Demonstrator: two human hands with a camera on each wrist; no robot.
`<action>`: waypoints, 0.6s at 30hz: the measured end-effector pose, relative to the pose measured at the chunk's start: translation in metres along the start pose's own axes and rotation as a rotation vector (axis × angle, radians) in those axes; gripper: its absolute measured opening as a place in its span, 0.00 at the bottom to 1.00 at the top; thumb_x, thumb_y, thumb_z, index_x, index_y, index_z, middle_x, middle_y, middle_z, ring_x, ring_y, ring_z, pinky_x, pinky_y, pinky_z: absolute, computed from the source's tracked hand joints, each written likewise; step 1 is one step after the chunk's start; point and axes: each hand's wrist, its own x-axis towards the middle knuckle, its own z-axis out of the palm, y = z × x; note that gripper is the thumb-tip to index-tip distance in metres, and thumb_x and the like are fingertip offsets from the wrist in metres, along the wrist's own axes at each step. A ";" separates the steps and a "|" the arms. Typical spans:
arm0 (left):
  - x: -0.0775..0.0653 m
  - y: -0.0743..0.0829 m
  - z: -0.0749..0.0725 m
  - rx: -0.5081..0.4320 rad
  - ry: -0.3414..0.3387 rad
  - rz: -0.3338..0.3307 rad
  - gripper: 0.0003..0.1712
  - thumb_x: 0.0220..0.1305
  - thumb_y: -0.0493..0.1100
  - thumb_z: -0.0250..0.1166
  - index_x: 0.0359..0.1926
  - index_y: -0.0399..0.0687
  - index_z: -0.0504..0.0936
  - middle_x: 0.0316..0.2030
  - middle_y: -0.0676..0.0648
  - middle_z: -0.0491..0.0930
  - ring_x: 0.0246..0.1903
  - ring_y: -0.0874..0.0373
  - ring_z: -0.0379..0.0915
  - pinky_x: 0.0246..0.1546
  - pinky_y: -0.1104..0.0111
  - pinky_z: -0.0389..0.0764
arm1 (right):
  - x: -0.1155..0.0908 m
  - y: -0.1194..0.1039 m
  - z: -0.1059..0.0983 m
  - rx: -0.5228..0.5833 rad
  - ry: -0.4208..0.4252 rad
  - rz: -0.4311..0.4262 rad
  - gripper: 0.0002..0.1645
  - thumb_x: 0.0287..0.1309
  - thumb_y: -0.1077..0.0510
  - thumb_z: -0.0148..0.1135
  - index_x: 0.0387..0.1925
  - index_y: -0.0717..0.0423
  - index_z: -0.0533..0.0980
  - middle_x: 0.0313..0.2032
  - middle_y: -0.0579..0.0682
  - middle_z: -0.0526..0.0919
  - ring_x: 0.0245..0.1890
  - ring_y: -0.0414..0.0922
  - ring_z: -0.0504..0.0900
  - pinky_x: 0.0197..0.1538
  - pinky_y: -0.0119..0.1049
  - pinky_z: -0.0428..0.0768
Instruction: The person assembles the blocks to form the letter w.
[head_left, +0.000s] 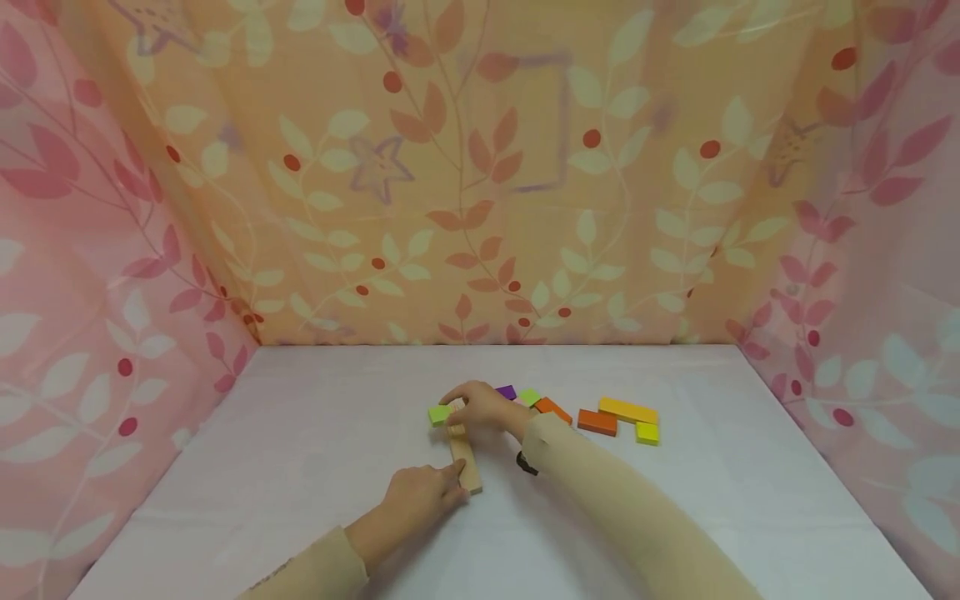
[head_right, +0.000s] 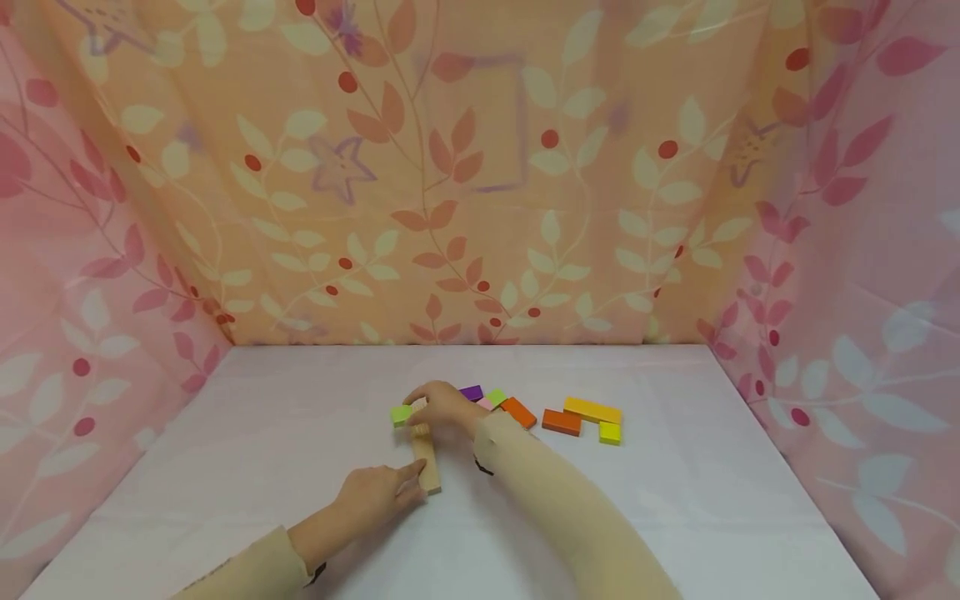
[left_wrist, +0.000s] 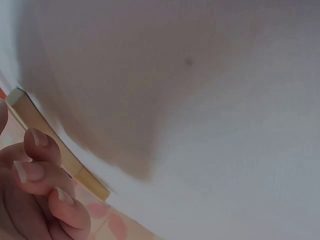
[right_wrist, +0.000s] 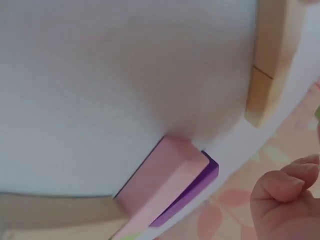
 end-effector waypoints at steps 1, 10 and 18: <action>0.001 -0.001 0.000 -0.003 0.003 -0.009 0.28 0.64 0.60 0.61 0.59 0.50 0.80 0.15 0.51 0.72 0.17 0.62 0.61 0.16 0.66 0.69 | -0.004 0.001 -0.003 0.002 0.011 -0.015 0.21 0.55 0.55 0.72 0.52 0.52 0.82 0.45 0.52 0.79 0.42 0.45 0.72 0.44 0.38 0.74; 0.018 -0.009 -0.001 -0.044 -0.016 -0.113 0.37 0.63 0.63 0.61 0.64 0.43 0.74 0.13 0.52 0.65 0.17 0.60 0.60 0.16 0.65 0.68 | -0.050 0.020 -0.013 0.022 0.111 -0.062 0.19 0.51 0.61 0.73 0.47 0.60 0.81 0.31 0.49 0.76 0.32 0.42 0.71 0.35 0.31 0.71; 0.043 -0.017 -0.005 -0.058 -0.055 -0.184 0.45 0.58 0.65 0.65 0.67 0.41 0.69 0.31 0.39 0.82 0.30 0.46 0.80 0.28 0.55 0.78 | -0.082 0.041 -0.005 0.180 0.174 0.077 0.18 0.48 0.64 0.75 0.42 0.61 0.79 0.27 0.48 0.74 0.30 0.42 0.71 0.32 0.30 0.73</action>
